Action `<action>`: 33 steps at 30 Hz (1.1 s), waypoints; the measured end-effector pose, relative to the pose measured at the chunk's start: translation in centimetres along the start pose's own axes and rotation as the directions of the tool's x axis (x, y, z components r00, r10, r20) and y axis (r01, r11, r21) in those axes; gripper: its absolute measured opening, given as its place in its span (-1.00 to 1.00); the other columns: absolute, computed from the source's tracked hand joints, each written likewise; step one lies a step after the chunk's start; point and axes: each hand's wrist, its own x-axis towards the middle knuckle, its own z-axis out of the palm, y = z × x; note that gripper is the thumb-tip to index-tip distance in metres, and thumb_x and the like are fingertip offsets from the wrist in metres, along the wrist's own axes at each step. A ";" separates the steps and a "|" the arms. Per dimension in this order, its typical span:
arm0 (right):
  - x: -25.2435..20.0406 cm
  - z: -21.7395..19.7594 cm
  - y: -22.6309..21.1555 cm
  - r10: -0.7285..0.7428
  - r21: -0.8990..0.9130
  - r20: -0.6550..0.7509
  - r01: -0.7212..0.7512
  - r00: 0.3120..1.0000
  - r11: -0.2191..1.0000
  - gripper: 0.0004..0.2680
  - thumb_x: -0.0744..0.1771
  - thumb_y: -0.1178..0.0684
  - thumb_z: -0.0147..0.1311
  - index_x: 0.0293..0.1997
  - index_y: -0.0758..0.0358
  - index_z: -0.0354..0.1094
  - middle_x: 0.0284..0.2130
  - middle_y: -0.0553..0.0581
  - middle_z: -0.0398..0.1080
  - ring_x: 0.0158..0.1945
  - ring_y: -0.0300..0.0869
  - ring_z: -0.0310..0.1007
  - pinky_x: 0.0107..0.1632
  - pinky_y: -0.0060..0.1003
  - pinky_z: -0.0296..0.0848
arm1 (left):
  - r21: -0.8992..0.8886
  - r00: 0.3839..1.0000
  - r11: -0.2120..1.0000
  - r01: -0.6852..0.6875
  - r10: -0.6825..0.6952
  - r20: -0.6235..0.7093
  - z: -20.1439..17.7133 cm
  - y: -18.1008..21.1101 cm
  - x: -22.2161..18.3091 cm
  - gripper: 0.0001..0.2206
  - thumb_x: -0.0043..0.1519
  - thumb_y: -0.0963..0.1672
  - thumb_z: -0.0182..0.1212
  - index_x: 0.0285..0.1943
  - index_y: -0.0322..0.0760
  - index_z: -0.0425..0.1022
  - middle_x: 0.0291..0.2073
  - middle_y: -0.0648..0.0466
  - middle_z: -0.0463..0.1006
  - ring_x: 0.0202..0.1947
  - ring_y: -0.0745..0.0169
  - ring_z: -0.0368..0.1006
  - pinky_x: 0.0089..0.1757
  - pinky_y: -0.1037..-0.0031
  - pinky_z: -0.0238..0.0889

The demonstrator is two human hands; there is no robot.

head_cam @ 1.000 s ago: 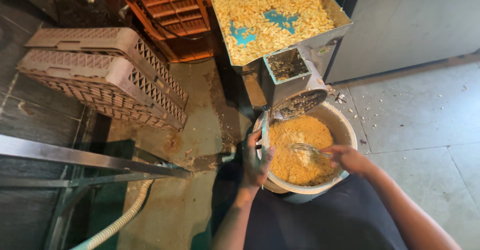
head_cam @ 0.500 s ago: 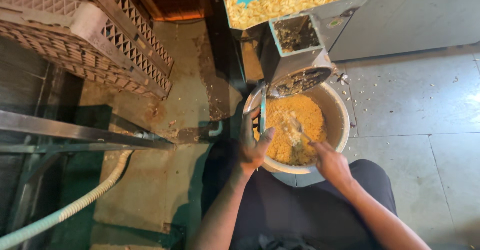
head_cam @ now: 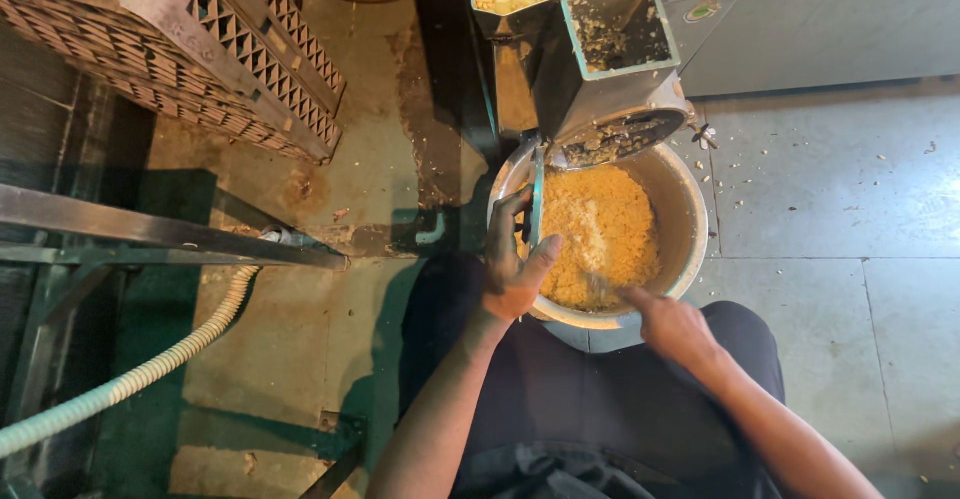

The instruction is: The person sits on the floor and operates a food processing machine, feeding yellow cassava pieces from a metal tray into the machine's hopper. The person uses a fork to push the cassava into the hopper and occasionally uses their hands to clear the output chute into a large metal bowl.

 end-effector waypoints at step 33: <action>3.6 -2.0 0.3 -0.046 0.000 -0.311 0.049 0.949 0.999 -0.65 0.21 0.22 0.02 0.11 0.08 0.42 -0.25 0.32 0.53 -0.28 0.25 0.55 -0.26 0.13 0.51 | -0.075 0.995 0.994 0.084 -0.079 0.065 -0.6 -0.1 0.2 -0.45 0.30 -0.09 0.28 0.42 -0.43 0.23 0.24 -0.16 0.36 0.29 -0.04 0.34 0.29 0.23 0.23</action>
